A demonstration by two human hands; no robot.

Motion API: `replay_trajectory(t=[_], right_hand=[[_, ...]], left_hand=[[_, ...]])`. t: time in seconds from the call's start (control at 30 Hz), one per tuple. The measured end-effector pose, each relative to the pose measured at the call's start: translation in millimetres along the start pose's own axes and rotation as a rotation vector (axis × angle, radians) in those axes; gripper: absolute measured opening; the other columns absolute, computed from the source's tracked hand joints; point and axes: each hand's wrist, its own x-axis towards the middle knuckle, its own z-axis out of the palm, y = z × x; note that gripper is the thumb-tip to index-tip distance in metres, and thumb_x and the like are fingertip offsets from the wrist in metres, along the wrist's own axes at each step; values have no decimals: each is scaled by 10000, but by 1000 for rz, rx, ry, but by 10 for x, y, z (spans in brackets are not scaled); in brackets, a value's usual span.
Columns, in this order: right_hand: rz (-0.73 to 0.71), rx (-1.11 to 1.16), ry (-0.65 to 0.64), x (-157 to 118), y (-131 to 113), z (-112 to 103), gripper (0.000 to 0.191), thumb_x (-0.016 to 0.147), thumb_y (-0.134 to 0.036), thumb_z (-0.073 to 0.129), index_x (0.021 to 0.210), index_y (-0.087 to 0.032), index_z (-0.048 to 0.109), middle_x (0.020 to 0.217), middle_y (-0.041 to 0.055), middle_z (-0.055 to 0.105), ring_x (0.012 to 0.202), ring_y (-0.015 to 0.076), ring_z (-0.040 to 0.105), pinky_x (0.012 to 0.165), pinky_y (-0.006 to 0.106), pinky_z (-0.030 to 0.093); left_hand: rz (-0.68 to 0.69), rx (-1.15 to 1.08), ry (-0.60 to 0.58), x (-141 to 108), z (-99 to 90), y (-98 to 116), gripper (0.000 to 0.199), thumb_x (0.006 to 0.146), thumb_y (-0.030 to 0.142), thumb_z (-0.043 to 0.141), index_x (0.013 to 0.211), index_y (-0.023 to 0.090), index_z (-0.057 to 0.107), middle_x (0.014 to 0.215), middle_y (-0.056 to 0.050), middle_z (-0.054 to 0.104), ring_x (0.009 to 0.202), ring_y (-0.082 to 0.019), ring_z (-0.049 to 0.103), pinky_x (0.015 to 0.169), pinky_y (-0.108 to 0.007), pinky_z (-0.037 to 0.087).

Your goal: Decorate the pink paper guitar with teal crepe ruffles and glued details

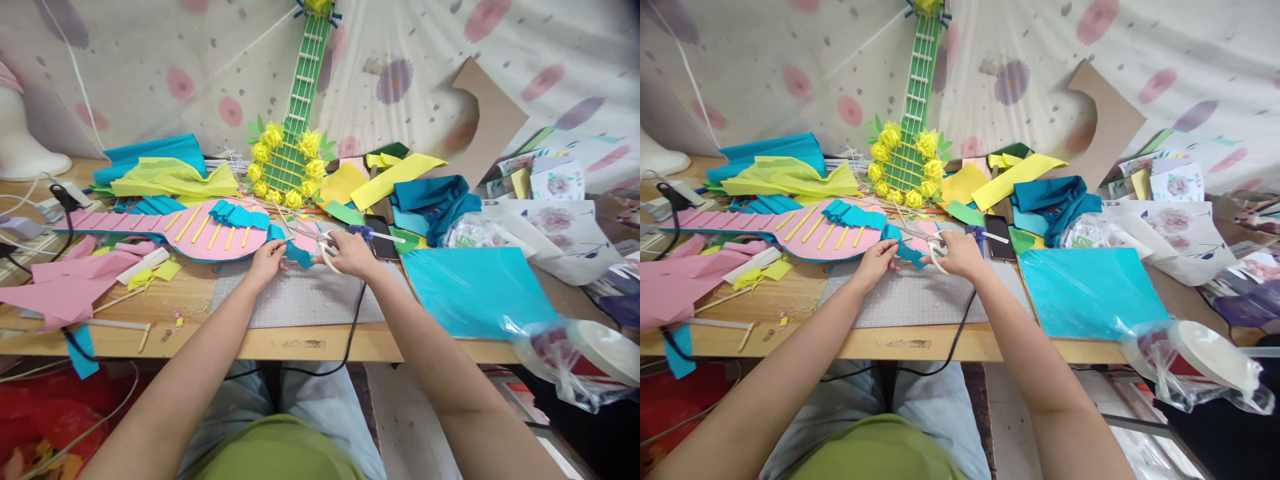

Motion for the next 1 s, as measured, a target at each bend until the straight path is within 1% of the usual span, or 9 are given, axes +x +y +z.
replay_trajectory(t=[0.07, 0.13, 0.23, 0.3, 0.47, 0.6, 0.7, 0.83, 1.0], right_hand=[[-70, -63, -28, 2, -19, 16, 451, 719, -603, 487, 847, -175, 544, 887, 77, 640, 824, 210, 573, 668, 289, 317], [-108, -106, -62, 5, -30, 41, 474, 723, -623, 464, 848, -174, 554, 889, 82, 650, 833, 215, 581, 671, 293, 312], [-109, -144, -81, 10, -35, 71, 508, 718, -658, 439, 850, -183, 563, 878, 72, 664, 823, 214, 593, 665, 291, 305], [-99, -161, -89, 12, -33, 73, 520, 713, -675, 429, 843, -191, 569, 848, 61, 670, 794, 208, 599, 659, 287, 304], [-57, -197, -102, 5, -31, 31, 540, 722, -695, 382, 797, -201, 585, 766, 54, 670, 706, 197, 599, 610, 278, 288], [-58, -186, -105, -17, -32, 1, 562, 703, -721, 382, 791, -205, 587, 753, 47, 671, 692, 192, 596, 589, 271, 271], [-51, -176, -118, -33, -23, -9, 592, 677, -751, 380, 793, -209, 590, 744, 41, 669, 669, 183, 590, 563, 264, 251], [-30, -186, -136, -38, 7, -5, 627, 665, -775, 350, 777, -211, 600, 719, 46, 664, 647, 177, 581, 529, 256, 224], [-13, -208, -139, -30, 53, 35, 629, 685, -767, 326, 756, -210, 611, 702, 56, 662, 649, 181, 584, 512, 254, 211]], left_hand=[[10, -12, -11, -1, -3, -2, 204, 767, 150, 525, 955, 113, 596, 533, 63, 482, 360, -38, 375, 453, -247, 500], [24, -19, -29, 1, -4, -6, 186, 768, 150, 520, 934, 113, 594, 504, 69, 462, 359, -41, 371, 453, -243, 500], [43, -19, -45, 8, -3, -14, 185, 765, 152, 520, 931, 117, 592, 455, 82, 420, 356, -47, 373, 446, -234, 497], [45, -20, -43, 11, 0, -17, 183, 761, 153, 524, 929, 122, 589, 461, 84, 421, 353, -41, 371, 443, -226, 496], [47, -15, -37, 10, 7, -14, 167, 746, 163, 542, 902, 122, 588, 554, 70, 471, 347, -19, 356, 421, -223, 497], [46, -7, -46, 7, 9, -14, 171, 739, 175, 554, 894, 122, 602, 676, 36, 546, 356, -8, 350, 420, -232, 499], [41, -13, -67, 4, 8, -15, 195, 733, 191, 569, 911, 122, 610, 708, 22, 573, 360, -6, 350, 420, -233, 496], [50, -23, -92, -5, 2, -9, 218, 720, 218, 587, 915, 124, 617, 664, 33, 557, 366, -11, 365, 416, -223, 489], [41, -16, -122, -22, 2, 10, 185, 713, 222, 587, 869, 128, 620, 553, 67, 492, 365, -14, 364, 428, -206, 491]])
